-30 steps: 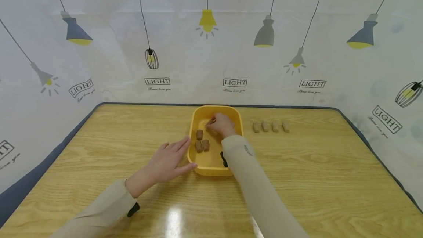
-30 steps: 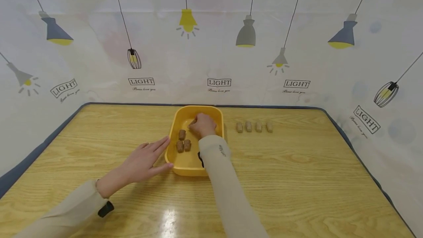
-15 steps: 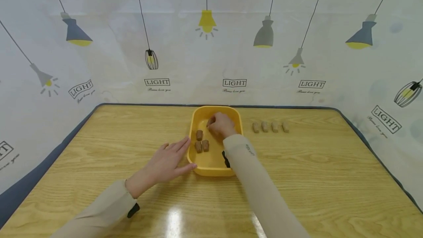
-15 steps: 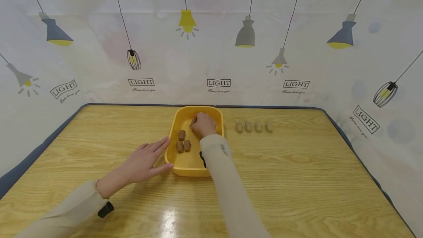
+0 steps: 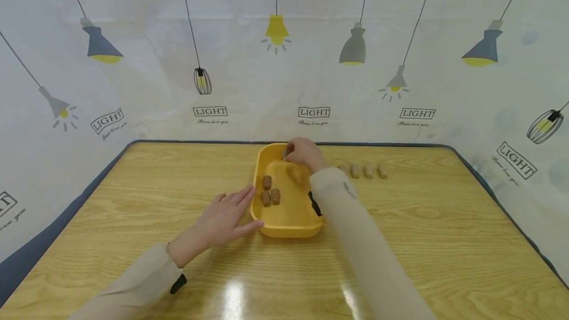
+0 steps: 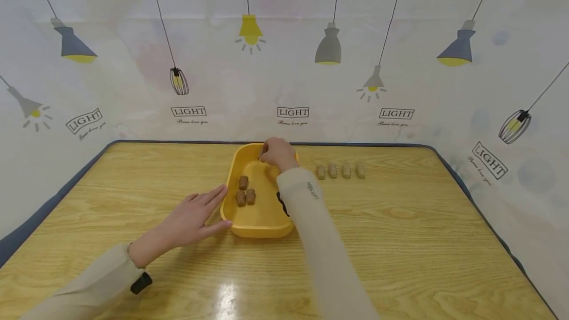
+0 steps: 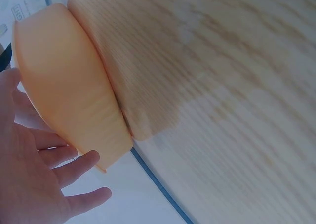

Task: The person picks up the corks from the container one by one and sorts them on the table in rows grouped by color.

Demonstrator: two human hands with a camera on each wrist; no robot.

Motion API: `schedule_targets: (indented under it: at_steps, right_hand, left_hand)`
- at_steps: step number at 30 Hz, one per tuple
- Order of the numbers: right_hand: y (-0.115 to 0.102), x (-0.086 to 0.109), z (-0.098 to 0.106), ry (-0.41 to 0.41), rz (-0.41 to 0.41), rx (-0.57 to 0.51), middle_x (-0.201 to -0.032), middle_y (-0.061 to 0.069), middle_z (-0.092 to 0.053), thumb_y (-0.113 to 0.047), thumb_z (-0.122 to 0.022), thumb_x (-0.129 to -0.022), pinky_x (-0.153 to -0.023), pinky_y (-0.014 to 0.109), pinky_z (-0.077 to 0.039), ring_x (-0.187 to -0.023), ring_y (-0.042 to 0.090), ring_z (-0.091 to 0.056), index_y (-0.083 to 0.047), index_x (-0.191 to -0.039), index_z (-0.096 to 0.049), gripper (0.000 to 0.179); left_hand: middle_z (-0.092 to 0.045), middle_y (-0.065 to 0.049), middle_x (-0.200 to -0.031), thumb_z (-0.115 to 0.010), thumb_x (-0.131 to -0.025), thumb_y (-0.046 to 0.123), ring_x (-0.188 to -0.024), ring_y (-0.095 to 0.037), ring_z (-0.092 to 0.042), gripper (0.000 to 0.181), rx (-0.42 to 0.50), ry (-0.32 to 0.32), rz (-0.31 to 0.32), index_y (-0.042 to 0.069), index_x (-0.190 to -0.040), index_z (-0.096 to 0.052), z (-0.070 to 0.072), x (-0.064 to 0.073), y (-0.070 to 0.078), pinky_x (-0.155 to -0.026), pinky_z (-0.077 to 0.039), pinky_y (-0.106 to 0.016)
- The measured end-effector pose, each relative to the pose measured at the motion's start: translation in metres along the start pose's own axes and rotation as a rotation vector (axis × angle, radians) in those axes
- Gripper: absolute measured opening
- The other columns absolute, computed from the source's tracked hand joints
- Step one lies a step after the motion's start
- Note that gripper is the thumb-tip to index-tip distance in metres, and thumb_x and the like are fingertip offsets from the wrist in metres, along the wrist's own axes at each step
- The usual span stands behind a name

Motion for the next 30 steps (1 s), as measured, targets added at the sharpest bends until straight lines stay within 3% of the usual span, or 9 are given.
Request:
schedule_targets:
  at_steps: [7,13,16,24,30]
  right_hand:
    - [-0.005,0.007,0.022,-0.025,0.073,0.047,-0.105,0.007,-0.057,-0.02,-0.064,-0.081,-0.085,0.035,-0.039,-0.096,0.021,-0.05,-0.007,-0.104,-0.062,0.027]
    - [-0.014,0.019,0.037,-0.049,0.19,0.037,-0.107,0.007,-0.058,-0.017,-0.063,-0.082,-0.088,0.038,-0.036,-0.102,0.023,-0.049,-0.007,-0.097,-0.063,0.018]
    - [-0.014,0.024,0.04,-0.053,0.235,0.044,-0.108,0.008,-0.058,-0.017,-0.063,-0.082,-0.09,0.038,-0.036,-0.104,0.024,-0.049,-0.006,-0.1,-0.063,0.021]
    - [-0.006,0.041,0.046,-0.049,0.336,0.073,-0.108,0.011,-0.058,-0.018,-0.064,-0.081,-0.088,0.039,-0.037,-0.104,0.028,-0.049,-0.002,-0.109,-0.06,0.032]
    - [0.004,0.057,0.049,-0.055,0.363,0.08,-0.108,0.012,-0.058,-0.019,-0.064,-0.081,-0.08,0.038,-0.042,-0.098,0.026,-0.052,-0.001,-0.115,-0.057,0.039]
  left_hand:
    - [-0.026,-0.012,-0.14,-0.034,-0.086,0.06,-0.121,-0.028,-0.035,0.079,0.004,0.005,0.002,0.001,-0.137,-0.028,-0.001,0.0,0.0,-0.093,-0.026,-0.053]
    - [-0.027,-0.013,-0.14,-0.035,-0.086,0.059,-0.121,-0.028,-0.034,0.078,0.0,0.017,-0.009,-0.001,-0.137,-0.029,0.0,0.0,0.001,-0.093,-0.026,-0.053]
    - [-0.027,-0.013,-0.14,-0.035,-0.086,0.059,-0.122,-0.027,-0.034,0.078,-0.003,0.018,-0.009,-0.001,-0.136,-0.029,0.001,0.0,0.001,-0.092,-0.027,-0.053]
    - [-0.026,-0.013,-0.14,-0.034,-0.086,0.059,-0.122,-0.026,-0.033,0.078,-0.008,0.017,-0.008,0.0,-0.137,-0.029,0.0,0.0,0.0,-0.093,-0.027,-0.053]
    - [-0.026,-0.013,-0.14,-0.034,-0.086,0.06,-0.123,-0.025,-0.032,0.079,-0.013,0.021,-0.019,-0.001,-0.137,-0.028,0.0,0.0,0.001,-0.093,-0.027,-0.051]
Point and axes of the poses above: each hand's wrist, its own x-axis away from the middle knuckle, its own z-axis out of the back of the hand, y = z × x, the point moved 9 cm from there along -x, towards the middle knuckle
